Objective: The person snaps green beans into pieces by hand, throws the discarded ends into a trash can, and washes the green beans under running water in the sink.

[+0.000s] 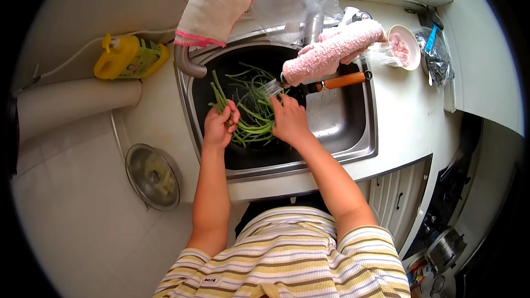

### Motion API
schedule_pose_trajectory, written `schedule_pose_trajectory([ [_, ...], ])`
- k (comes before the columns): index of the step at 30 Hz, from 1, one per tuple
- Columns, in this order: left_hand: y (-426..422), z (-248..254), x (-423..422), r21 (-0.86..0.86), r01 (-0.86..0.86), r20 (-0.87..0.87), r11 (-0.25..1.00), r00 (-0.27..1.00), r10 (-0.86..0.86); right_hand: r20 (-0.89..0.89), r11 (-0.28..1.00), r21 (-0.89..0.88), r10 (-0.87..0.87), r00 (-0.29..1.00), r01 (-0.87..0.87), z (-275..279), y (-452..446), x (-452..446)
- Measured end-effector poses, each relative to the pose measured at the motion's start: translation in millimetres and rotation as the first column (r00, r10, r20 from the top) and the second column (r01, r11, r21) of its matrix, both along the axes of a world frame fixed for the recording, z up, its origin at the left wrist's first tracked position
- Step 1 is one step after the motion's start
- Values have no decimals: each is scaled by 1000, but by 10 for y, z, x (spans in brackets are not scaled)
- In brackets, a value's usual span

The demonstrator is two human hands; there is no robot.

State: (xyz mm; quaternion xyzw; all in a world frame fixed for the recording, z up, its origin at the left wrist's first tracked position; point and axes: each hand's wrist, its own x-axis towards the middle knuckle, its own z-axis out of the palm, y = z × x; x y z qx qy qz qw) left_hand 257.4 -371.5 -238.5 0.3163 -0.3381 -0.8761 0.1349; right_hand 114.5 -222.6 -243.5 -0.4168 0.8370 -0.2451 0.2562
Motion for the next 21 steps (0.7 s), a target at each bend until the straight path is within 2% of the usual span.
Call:
schedule_pose_trajectory([
  [1,18,26,17,7,-1,4,1000,1000,1,37,994,-81,76,996,-73,43,-29,-15],
  [2,33,48,23,36,-75,-29,997,997,76,31,972,-212,107,994,-98,1,-56,-13],
  [3,52,61,44,68,-148,-57,987,987,151,38,974,-202,108,993,-98,-84,-32,-5],
  [5,19,36,81,77,-170,-68,983,982,175,244,985,-128,141,960,-112,-235,-36,-53],
  [6,10,23,108,88,-202,-106,975,972,211,387,982,-186,71,919,3,-205,-16,-49],
  [7,-3,13,138,99,-233,-141,968,959,245,386,982,-190,75,920,-1,-232,4,-84],
  [8,-14,4,181,87,-282,-58,955,956,287,560,976,-202,50,827,78,-282,53,-123],
  [9,-23,-5,223,89,-282,-56,955,956,288,714,968,-195,29,699,159,-317,90,-133],
  [10,-39,-22,265,-5,-310,-27,951,950,310,657,946,-240,-8,754,220,-362,107,-131],
  [11,-65,-36,297,-101,-332,-3,938,943,333,656,946,-238,-11,755,221,-404,120,-173],
  [12,-80,18,333,-179,-254,29,951,964,263,553,955,-214,-53,831,204,-414,119,-236],
  [13,-52,15,322,-176,-254,26,951,965,263,439,964,-188,-90,894,189,-422,119,-285],
  [14,-24,11,307,-272,-136,20,953,989,147,608,926,-191,-150,780,327,-444,84,-276],
  [15,-1,8,290,-367,-18,27,930,999,30,607,926,-191,-150,781,327,-365,33,-251],
  [16,10,55,250,-349,158,114,924,986,-126,706,910,-181,-144,693,373,-219,-27,-220],
  [17,85,96,181,-290,242,280,926,947,-160,795,894,-164,-130,593,416,-134,-64,-179],
  [18,154,54,129,-306,291,343,907,922,-180,717,925,-216,-67,694,313,-125,-80,-136],
  [19,211,34,66,-319,341,405,884,893,-199,719,924,-220,-63,692,313,-85,-108,-66],
  [20,288,13,-11,-589,296,328,752,938,-112,619,915,-296,-33,785,273,-42,-125,7],
  [21,340,15,-74,-804,215,224,554,973,-52,504,904,-365,-8,864,222,18,-135,38],
])
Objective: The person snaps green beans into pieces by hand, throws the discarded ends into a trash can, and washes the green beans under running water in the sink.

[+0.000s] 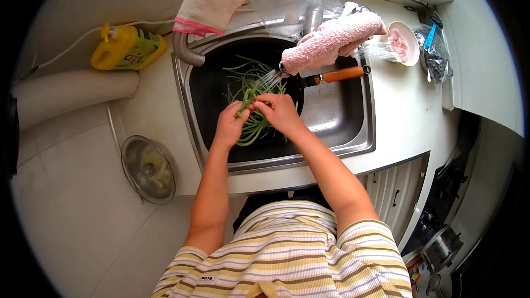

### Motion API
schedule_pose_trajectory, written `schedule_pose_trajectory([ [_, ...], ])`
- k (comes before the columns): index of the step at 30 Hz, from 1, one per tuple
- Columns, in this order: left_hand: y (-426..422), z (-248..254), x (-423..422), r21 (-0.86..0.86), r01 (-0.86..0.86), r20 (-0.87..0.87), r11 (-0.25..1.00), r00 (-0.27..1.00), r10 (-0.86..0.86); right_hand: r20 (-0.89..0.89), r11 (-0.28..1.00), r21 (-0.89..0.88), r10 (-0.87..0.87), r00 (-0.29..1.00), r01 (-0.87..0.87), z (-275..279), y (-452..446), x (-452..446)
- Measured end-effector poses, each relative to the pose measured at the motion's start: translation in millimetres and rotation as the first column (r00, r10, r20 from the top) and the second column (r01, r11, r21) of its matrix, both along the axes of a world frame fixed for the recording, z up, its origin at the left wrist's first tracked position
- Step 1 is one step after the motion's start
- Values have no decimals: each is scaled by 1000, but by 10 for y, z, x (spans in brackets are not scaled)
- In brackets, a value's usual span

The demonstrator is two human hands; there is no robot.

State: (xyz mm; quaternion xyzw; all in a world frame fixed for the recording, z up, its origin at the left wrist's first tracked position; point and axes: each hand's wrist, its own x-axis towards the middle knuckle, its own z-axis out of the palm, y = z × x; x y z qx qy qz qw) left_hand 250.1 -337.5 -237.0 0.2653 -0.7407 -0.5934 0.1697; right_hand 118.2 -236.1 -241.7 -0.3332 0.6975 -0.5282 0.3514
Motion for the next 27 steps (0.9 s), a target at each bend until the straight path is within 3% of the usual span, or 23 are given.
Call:
schedule_pose_trajectory([
  [1,25,10,-5,-17,2,37,1000,999,-1,-22,983,184,18,1000,-14,93,1,-21],
  [2,59,14,-8,-15,3,35,1000,999,-2,-25,982,186,17,1000,-12,64,9,-23],
  [4,129,11,-14,64,-20,105,998,994,13,-368,998,-8,-59,928,61,0,-3,-12],
  [6,194,-109,-25,40,-56,51,998,997,54,-440,994,-81,-104,892,76,-26,-37,-12],
  [8,205,-144,-43,251,-120,95,961,990,99,-510,984,-155,-154,846,86,-13,-71,6],
  [10,196,-147,-92,342,-118,84,932,992,95,-133,988,-47,-152,979,147,2,-74,20],
  [11,180,-149,-109,426,-120,79,897,992,95,-139,988,-45,-153,978,148,10,-63,-16],
  [12,145,-145,-106,428,-119,75,896,993,96,150,990,34,-142,978,138,61,-73,-63],
  [13,95,-138,-85,472,-48,90,880,996,6,428,989,106,-142,892,106,111,-90,-101],
  [14,62,-133,-71,516,21,102,856,991,-86,429,989,106,-141,892,105,148,-106,-128],
  [16,11,-33,-76,519,46,85,854,991,-106,680,994,108,-83,728,12,231,-136,-164],
  [18,-75,42,-50,658,111,67,745,977,-205,689,997,74,-44,723,-10,342,-170,-175],
  [21,-124,119,-45,698,158,56,698,960,-274,659,995,45,33,751,-84,296,-194,-168],
  [23,-115,65,-38,681,163,36,714,967,-254,618,990,55,71,783,-133,231,-208,-182],
  [25,-108,86,-61,665,166,14,728,972,-234,451,961,78,204,869,-266,286,-276,-171],
  [27,-108,130,-100,583,172,33,794,971,-235,435,931,154,237,869,-331,468,-308,-220],
])
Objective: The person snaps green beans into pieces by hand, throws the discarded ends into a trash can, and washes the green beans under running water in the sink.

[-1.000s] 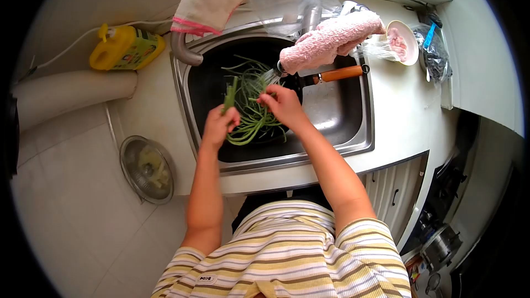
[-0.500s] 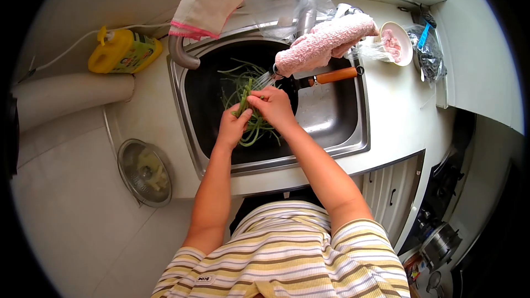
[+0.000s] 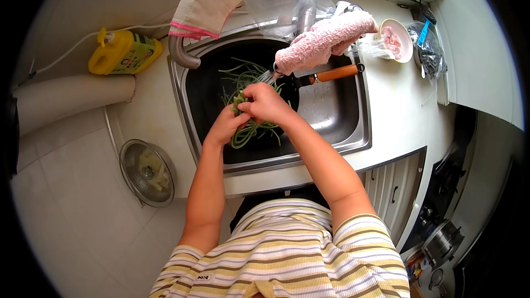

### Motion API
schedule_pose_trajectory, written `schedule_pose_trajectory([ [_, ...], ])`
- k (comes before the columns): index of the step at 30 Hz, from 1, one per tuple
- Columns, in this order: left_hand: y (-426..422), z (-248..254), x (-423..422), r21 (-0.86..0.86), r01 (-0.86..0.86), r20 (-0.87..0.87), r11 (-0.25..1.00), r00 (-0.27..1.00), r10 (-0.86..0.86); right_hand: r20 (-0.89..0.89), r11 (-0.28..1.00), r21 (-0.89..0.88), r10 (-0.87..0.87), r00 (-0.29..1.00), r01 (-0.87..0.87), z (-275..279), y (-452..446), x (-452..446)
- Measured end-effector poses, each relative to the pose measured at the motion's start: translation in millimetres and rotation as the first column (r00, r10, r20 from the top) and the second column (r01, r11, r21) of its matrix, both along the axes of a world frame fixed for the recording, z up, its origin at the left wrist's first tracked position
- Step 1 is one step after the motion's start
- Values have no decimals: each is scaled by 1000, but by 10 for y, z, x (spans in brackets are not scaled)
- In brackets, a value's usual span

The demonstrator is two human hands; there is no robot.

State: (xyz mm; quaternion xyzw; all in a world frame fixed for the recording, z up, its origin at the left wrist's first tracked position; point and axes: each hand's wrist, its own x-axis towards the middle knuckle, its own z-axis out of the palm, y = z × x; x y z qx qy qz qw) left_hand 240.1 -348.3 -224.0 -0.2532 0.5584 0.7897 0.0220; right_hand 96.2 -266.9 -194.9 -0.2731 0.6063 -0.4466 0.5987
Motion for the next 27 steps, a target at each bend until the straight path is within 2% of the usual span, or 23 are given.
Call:
schedule_pose_trajectory([
  [1,-18,15,-12,1,2,-1,1000,1000,-2,-35,995,70,75,997,-73,79,-11,-21],
  [2,-46,26,-13,46,8,-16,999,1000,-7,-35,995,71,73,997,-70,38,-10,-30],
  [3,-75,32,1,92,16,-28,996,1000,-13,18,995,-47,-85,996,86,-62,0,-31],
  [4,-127,60,31,63,-67,45,996,997,65,87,957,-155,-234,968,245,-169,22,-16],
  [5,-187,107,76,80,-172,55,982,984,168,88,956,-155,-237,968,248,-292,40,36],
  [7,-229,256,107,105,-411,-59,906,906,418,279,896,-260,-287,916,360,-456,59,167],
  [8,-268,353,126,64,-443,-142,894,883,448,326,955,-232,-102,940,184,-467,123,230],
  [9,-297,473,168,29,-477,-221,878,854,471,110,964,-253,113,987,-82,-514,136,260],
  [10,-323,651,220,54,-478,-301,877,829,471,-109,966,-120,218,970,-230,-553,147,303],
  [11,-318,830,252,28,-532,-371,846,781,503,-304,939,44,337,891,-340,-598,161,349],
  [12,-340,950,323,68,-588,-428,806,713,556,-303,943,42,328,895,-331,-704,219,386],
  [13,-365,1159,399,157,-548,-465,821,693,551,-536,964,49,245,808,-260,-871,311,409],
  [14,-410,1334,463,157,-559,-489,814,672,556,-734,981,38,155,661,-188,-1029,402,427],
  [17,-518,1634,571,209,-561,-509,801,637,579,-778,992,77,122,616,-100,-1401,611,424],
  [18,-547,1664,605,207,-545,-559,813,616,555,-821,995,5,62,567,-102,-1433,631,406],
  [21,-528,1772,622,259,-496,-630,829,563,535,-789,999,-36,-9,615,-31,-1591,574,245],
  [22,-471,1832,598,329,-550,-601,767,504,620,-818,999,24,-6,576,45,-1415,529,199],
  [23,-416,1873,604,408,-572,-564,711,454,689,-817,999,24,-6,577,44,-1312,473,165],
  [24,-362,1913,610,481,-591,-523,648,399,753,-867,998,56,27,498,43,-1250,424,131],
  [25,-362,1902,629,481,-591,-523,648,400,753,-908,995,88,61,414,45,-1156,371,104],
  [26,-373,1875,653,510,-446,-566,735,470,677,-946,1000,-18,-17,324,1,-1062,322,116],
  [27,-381,1853,664,526,-289,-612,800,524,592,-946,1000,-18,-18,325,1,-1074,251,154],
])
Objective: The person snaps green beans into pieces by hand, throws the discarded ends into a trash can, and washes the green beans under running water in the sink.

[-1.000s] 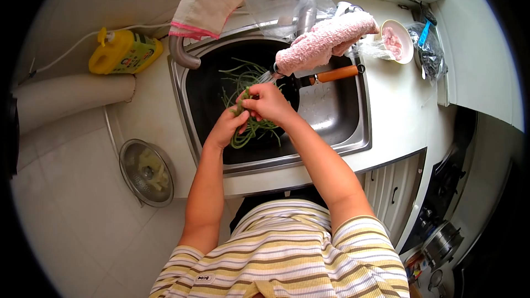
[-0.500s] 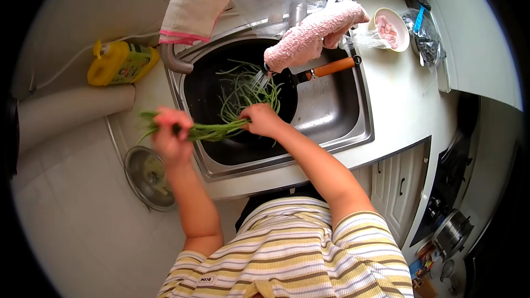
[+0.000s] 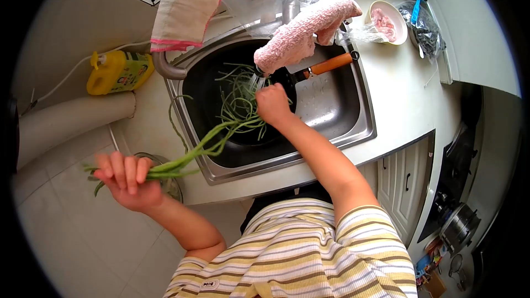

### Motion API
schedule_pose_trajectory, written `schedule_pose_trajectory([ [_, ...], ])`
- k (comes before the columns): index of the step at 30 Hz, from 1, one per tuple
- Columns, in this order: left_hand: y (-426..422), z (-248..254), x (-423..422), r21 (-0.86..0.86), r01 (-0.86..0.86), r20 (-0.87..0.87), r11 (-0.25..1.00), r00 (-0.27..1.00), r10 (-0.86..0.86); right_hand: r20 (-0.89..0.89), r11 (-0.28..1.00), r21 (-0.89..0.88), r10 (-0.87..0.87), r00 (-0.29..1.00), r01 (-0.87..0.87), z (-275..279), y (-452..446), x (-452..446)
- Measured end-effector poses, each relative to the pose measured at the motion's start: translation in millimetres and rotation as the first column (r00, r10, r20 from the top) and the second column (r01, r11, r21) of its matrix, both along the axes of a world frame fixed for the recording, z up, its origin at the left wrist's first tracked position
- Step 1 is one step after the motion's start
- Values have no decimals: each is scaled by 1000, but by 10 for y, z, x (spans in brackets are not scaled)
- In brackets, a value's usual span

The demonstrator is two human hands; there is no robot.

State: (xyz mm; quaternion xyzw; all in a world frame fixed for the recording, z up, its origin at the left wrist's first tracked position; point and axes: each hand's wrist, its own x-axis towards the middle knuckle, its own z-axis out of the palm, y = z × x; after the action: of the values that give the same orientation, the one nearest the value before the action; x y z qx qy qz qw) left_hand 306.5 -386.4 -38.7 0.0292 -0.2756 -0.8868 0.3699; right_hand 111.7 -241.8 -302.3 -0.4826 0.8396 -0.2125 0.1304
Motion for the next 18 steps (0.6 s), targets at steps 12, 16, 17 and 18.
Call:
schedule_pose_trajectory([
  [12,156,-1491,-165,110,-53,811,993,582,-59,164,970,214,-156,974,119,-934,-482,280],
  [16,269,-2019,-392,26,34,959,999,282,-35,385,927,-290,-116,916,240,-36,-353,162],
  [17,302,-2018,-469,23,38,957,999,289,-33,396,932,-299,-73,915,203,189,-340,201],
  [18,339,-2027,-535,16,-7,938,1000,347,-13,415,936,-307,-32,909,173,329,-318,260],
])
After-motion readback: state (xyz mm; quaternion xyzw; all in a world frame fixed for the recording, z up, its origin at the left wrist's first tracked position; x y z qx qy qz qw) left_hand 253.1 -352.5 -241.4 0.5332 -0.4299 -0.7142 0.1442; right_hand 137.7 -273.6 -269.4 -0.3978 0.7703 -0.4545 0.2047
